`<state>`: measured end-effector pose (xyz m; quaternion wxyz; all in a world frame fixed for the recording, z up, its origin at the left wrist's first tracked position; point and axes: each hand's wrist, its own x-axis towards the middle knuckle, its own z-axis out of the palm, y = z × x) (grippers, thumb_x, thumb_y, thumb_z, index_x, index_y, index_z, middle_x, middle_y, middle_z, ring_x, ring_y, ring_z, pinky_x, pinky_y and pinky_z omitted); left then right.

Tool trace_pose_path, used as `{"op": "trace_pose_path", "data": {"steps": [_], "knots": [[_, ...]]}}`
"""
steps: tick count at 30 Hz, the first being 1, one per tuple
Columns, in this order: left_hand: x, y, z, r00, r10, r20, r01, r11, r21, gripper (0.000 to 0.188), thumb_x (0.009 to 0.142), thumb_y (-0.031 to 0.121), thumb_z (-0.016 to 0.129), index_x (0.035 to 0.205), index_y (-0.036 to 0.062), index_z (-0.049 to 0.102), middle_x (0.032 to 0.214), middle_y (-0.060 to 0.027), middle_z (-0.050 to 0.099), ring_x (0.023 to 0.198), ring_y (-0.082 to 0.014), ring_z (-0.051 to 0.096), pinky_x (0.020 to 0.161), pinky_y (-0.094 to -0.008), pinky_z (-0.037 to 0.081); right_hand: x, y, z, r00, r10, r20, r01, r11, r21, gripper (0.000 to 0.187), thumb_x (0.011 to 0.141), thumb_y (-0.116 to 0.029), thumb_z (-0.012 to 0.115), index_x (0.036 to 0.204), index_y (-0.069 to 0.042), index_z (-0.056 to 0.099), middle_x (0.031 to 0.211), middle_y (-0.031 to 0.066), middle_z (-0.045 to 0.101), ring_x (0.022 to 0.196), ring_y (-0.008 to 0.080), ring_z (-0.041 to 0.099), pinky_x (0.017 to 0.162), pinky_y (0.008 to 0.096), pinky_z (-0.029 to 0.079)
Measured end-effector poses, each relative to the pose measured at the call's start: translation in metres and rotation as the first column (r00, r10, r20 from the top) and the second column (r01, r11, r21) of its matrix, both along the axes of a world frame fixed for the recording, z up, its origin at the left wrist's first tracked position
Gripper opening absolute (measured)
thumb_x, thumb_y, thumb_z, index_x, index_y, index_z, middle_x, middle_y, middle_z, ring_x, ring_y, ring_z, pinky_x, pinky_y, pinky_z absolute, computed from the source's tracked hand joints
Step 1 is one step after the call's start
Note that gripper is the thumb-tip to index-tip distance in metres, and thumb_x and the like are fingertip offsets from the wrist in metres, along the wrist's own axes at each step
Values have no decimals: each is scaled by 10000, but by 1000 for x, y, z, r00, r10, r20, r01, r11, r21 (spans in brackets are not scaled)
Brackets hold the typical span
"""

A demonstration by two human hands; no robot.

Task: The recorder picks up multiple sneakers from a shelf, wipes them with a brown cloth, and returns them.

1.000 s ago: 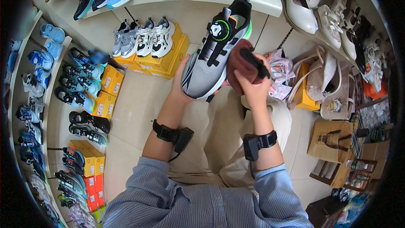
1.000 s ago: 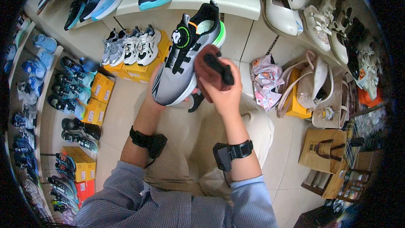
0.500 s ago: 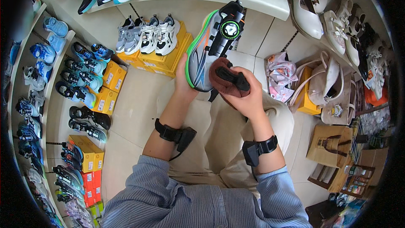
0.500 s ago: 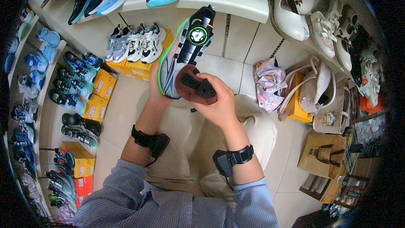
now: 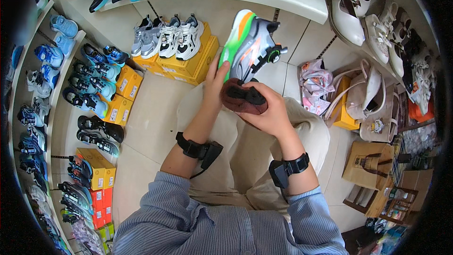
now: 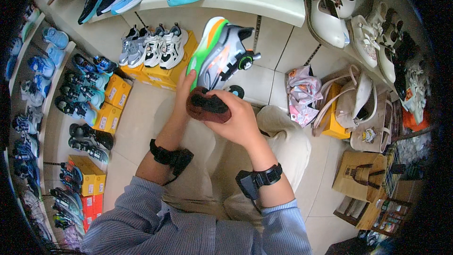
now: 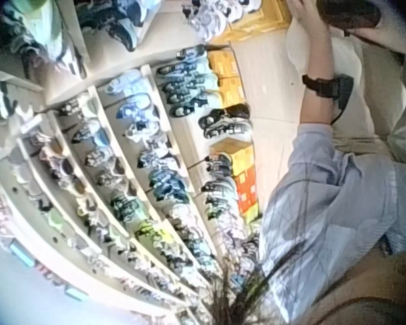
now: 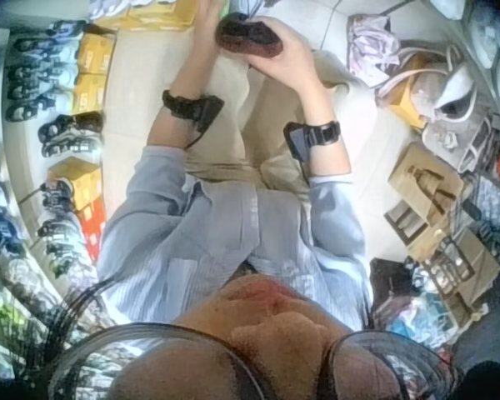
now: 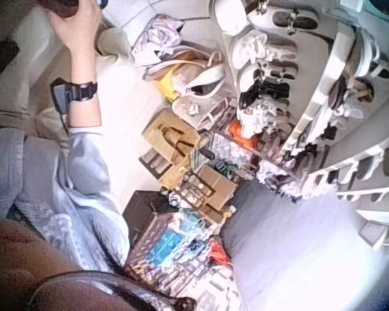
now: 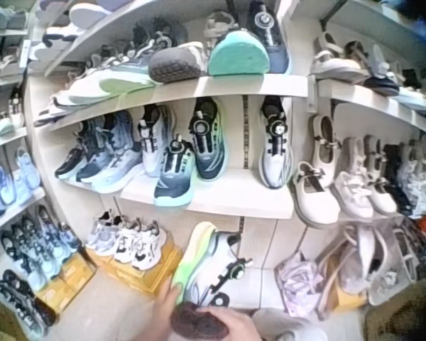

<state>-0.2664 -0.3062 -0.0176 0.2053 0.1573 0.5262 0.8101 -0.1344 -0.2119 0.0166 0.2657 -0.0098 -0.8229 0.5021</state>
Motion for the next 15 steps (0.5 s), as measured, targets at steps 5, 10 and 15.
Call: {"op": "trace_pose_path", "data": {"steps": [5, 10, 15], "knots": [[-4, 1, -9, 980, -19, -200, -4, 994, -113, 425, 839, 240, 535, 1196, 16, 470, 1119, -91, 495, 1012, -177, 477, 881, -290, 359, -4, 4, -6, 999, -10, -31, 6, 990, -141, 461, 628, -153, 741, 1029, -44, 540, 920, 96, 610, 852, 198, 603, 758, 293, 462], [-1, 1, -7, 744, 8, -668, -213, 951, -226, 442, 808, 206, 584, 1201, 34, 477, 1121, -124, 501, 1022, -218, 489, 894, -299, 360, -2, 17, 0, 973, -204, 111, 231, 882, -411, 442, 664, -165, 738, 1021, -9, 529, 933, 87, 615, 854, 140, 577, 753, 278, 457], [14, -3, 7, 652, -121, -748, -181, 934, -309, 466, 743, 131, 629, 1179, 25, 504, 1123, -149, 502, 1073, -239, 464, 921, -314, 334, -2, 50, -7, 851, -506, 144, 509, 721, -471, 625, 645, -209, 758, 1077, 124, 453, 937, 170, 598, 838, 175, 581, 738, 274, 459]]}}
